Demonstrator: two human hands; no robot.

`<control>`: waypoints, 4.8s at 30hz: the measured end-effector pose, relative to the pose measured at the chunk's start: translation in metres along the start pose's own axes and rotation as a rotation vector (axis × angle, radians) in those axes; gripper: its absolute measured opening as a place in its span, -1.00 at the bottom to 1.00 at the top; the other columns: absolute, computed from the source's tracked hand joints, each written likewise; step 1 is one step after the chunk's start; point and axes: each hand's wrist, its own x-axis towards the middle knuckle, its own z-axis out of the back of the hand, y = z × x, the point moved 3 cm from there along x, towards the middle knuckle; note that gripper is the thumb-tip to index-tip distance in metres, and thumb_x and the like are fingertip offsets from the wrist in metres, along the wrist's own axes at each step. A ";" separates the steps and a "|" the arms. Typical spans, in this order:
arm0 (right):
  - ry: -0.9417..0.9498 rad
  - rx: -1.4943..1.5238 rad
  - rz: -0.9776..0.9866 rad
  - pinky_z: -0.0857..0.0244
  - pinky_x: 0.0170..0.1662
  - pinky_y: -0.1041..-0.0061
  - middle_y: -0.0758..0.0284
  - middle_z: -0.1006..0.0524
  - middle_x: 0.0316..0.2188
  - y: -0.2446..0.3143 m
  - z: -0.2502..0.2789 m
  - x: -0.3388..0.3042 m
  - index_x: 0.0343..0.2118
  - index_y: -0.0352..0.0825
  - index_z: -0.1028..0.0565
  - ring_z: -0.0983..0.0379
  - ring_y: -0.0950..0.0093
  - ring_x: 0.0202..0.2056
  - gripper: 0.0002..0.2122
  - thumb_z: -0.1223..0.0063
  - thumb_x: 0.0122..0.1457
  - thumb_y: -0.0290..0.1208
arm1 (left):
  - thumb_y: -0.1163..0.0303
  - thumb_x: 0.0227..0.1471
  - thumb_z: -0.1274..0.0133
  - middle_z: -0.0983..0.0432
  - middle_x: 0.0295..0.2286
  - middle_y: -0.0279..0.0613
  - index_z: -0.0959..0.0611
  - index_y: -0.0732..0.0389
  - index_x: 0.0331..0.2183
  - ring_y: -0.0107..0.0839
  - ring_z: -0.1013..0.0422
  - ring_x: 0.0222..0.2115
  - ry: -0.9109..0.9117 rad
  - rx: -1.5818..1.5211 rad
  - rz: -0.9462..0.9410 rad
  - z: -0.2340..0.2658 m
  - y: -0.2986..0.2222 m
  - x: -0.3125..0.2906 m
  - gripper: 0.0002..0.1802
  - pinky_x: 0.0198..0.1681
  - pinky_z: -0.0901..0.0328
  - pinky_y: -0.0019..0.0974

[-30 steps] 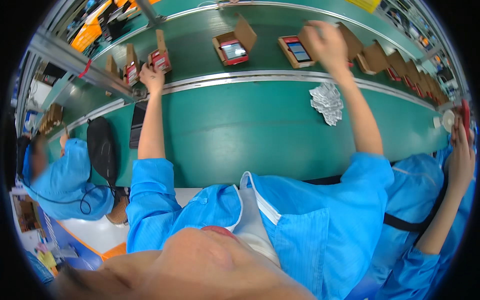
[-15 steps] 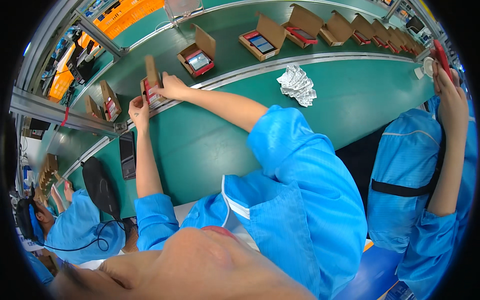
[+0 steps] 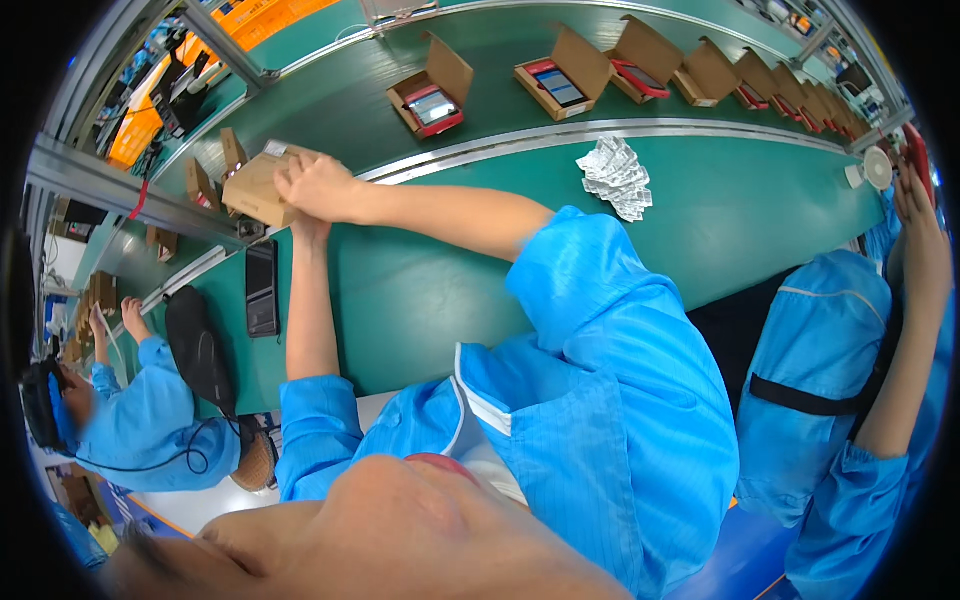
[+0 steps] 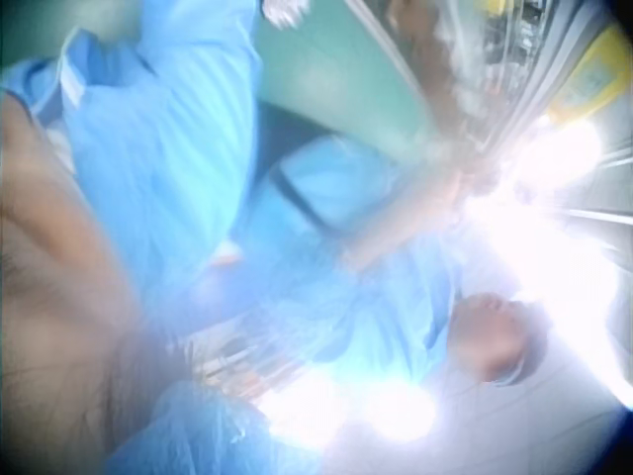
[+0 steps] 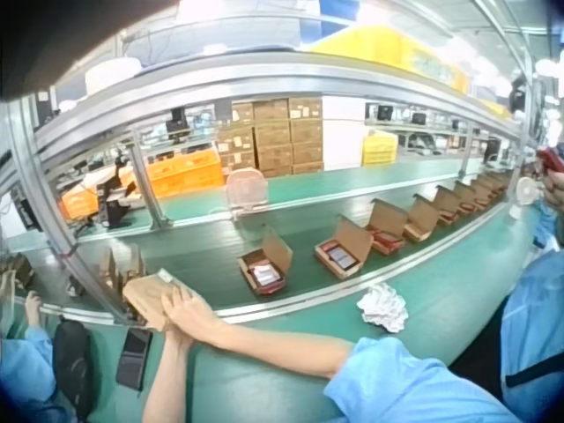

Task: Packaging handheld electronic devices into cardboard boxes on an assembly line.

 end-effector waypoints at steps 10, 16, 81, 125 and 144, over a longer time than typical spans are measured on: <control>0.139 0.405 -0.406 -0.41 -0.41 0.22 0.06 -0.51 -0.36 -0.036 -0.007 -0.002 -0.21 -0.38 -0.42 -0.52 0.17 -0.32 -0.71 0.03 -0.01 -0.39 | -0.14 0.15 0.29 -0.27 0.02 -0.09 -0.24 0.12 0.11 -0.14 -0.28 0.01 -0.185 -0.024 0.156 -0.006 -0.028 -0.026 -0.34 0.02 -0.26 0.05; 0.240 0.811 -0.980 -0.29 -0.08 0.23 -0.05 -0.49 -0.21 -0.124 -0.070 -0.051 -0.11 -0.50 -0.33 -0.42 0.04 -0.15 -0.60 -0.03 0.08 -0.29 | -0.22 0.14 0.42 -0.30 -0.09 0.09 -0.27 0.19 0.03 0.06 -0.30 -0.10 -0.232 -0.132 0.213 -0.004 -0.035 -0.020 -0.29 -0.03 -0.23 0.26; -0.172 1.858 -1.529 -0.39 -0.23 0.53 0.17 -0.49 -0.33 -0.070 -0.049 -0.105 -0.20 -0.50 -0.35 -0.46 0.48 -0.32 -0.67 0.13 0.26 -0.23 | 0.27 0.11 -0.01 -0.46 -0.17 -0.05 -0.50 0.29 -0.10 -0.31 -0.45 -0.25 -0.227 0.587 0.021 0.005 -0.027 0.001 -0.63 -0.15 -0.36 -0.28; 0.301 0.500 -0.896 -0.35 -0.24 0.14 0.00 -0.52 -0.35 -0.038 -0.119 0.030 -0.21 -0.46 -0.34 -0.48 0.07 -0.26 -0.75 0.21 0.19 -0.36 | 0.05 0.24 0.38 -0.32 -0.11 0.22 -0.22 0.36 0.07 0.08 -0.28 -0.05 -0.285 -0.007 0.102 0.087 -0.080 -0.005 -0.41 0.03 -0.24 0.12; -0.181 0.442 -0.082 -0.22 -0.28 0.46 0.39 -0.37 -0.43 -0.001 -0.001 -0.010 -0.31 -0.26 -0.46 -0.34 0.44 -0.37 -0.82 -0.13 -0.02 -0.45 | 0.20 -0.10 -0.24 -0.41 -0.34 -0.01 -0.27 0.45 -0.18 -0.29 -0.47 -0.32 -0.320 0.178 0.083 0.024 -0.064 -0.007 -0.34 -0.31 -0.49 -0.26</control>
